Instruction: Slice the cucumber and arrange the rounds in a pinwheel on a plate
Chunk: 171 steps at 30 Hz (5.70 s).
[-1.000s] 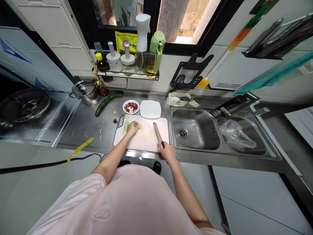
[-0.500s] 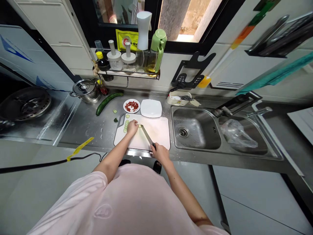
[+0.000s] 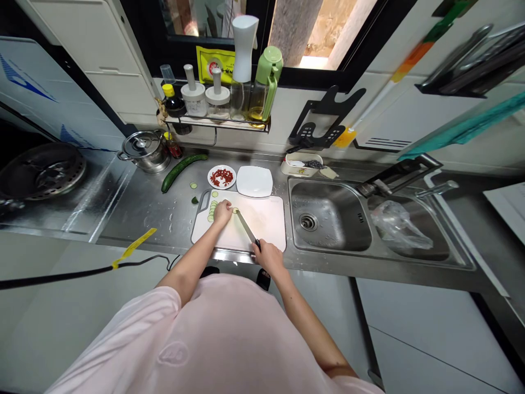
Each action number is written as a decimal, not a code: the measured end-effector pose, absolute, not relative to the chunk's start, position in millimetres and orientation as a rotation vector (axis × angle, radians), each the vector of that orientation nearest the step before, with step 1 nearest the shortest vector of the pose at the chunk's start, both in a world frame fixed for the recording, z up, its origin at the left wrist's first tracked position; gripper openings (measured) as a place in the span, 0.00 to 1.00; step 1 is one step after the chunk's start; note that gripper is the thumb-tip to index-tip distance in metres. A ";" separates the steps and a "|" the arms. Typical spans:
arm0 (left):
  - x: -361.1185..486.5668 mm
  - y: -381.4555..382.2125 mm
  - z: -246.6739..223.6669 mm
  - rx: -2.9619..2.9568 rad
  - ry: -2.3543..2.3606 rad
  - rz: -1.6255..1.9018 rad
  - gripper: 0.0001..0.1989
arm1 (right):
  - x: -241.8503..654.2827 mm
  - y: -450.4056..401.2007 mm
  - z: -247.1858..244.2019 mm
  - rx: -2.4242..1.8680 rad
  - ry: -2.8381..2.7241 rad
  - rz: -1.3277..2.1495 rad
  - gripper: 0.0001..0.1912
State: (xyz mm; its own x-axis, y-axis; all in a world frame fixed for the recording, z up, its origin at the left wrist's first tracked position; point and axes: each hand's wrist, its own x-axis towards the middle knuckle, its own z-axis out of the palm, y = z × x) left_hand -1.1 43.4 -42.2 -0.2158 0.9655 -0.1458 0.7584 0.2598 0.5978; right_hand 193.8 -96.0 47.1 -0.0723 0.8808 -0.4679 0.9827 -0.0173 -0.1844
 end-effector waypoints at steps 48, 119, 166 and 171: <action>-2.9 44.8 -36.7 1.540 2.033 0.524 0.10 | 172.3 -83.2 49.4 1.934 2.005 -0.710 0.17; -2.3 44.6 -29.9 1.565 2.049 0.452 0.08 | 174.1 -78.1 48.0 1.916 2.030 -0.739 0.19; 12.8 27.7 -21.9 1.681 2.073 0.329 0.17 | 228.8 -90.8 38.3 2.281 1.776 -0.706 0.27; 16.0 26.5 -21.2 1.716 2.086 0.302 0.14 | 229.9 -88.5 32.7 2.278 1.776 -0.707 0.27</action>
State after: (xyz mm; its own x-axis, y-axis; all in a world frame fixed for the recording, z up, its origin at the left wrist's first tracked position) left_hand 16.0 26.5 -21.2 -0.1494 0.9720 -0.1813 0.8807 0.2142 0.4225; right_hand 229.9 -88.5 32.7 0.1794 0.8689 -0.4613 0.9483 -0.2776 -0.1541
